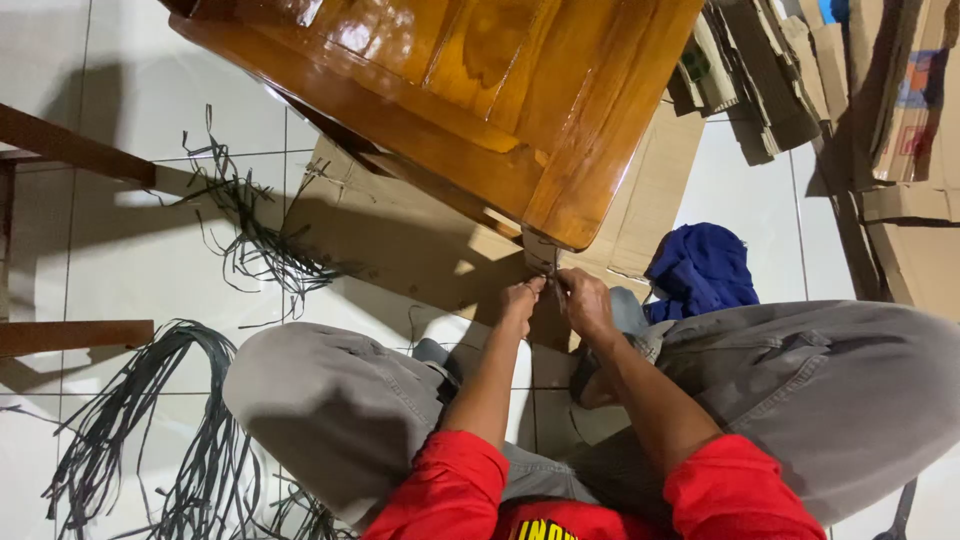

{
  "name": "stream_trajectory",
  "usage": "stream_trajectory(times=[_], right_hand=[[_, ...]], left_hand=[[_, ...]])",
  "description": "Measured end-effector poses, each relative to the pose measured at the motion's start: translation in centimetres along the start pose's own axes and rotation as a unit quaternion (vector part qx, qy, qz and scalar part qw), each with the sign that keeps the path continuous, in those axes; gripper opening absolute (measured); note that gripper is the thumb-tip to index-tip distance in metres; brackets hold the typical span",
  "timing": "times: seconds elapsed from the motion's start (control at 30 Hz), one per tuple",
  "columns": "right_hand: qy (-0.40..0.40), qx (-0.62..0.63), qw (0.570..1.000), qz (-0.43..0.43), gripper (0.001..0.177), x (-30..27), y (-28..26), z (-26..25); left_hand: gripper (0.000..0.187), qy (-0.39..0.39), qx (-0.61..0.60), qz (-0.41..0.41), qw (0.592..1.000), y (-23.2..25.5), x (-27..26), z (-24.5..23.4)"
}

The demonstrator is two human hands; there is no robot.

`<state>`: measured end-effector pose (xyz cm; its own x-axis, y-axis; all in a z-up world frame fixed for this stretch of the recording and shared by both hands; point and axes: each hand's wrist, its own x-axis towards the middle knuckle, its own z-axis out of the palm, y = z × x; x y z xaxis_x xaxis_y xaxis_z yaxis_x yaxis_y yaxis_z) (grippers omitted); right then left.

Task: Wrapping wooden chair legs with cardboard and securing them with plastic ties for protection.

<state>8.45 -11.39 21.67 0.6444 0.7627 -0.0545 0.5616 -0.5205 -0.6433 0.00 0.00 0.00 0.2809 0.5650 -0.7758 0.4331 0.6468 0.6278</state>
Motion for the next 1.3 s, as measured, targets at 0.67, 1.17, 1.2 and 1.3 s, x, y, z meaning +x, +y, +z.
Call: stream_trajectory(times=[0.67, 1.17, 1.2, 1.3], right_hand=[[0.036, -0.079, 0.995, -0.05, 0.01, -1.0, -0.8, -0.6], [-0.015, 0.021, 0.999, -0.019, 0.018, 0.2, 0.5, -0.3], [-0.015, 0.026, 0.999, -0.016, 0.016, 0.3, 0.5, -0.3], [-0.022, 0.047, 0.999, 0.009, 0.017, 0.1, 0.4, -0.3]], left_hand=[[0.05, 0.004, -0.004, 0.065, 0.998, 5.8, -9.7, -0.1], [0.034, 0.039, 0.029, 0.103, 0.993, 3.3, -5.6, 0.6], [0.033, 0.042, 0.032, 0.109, 0.993, 3.4, -5.8, 0.5], [0.032, 0.052, 0.089, 0.117, 0.988, 3.0, -4.5, 0.3]])
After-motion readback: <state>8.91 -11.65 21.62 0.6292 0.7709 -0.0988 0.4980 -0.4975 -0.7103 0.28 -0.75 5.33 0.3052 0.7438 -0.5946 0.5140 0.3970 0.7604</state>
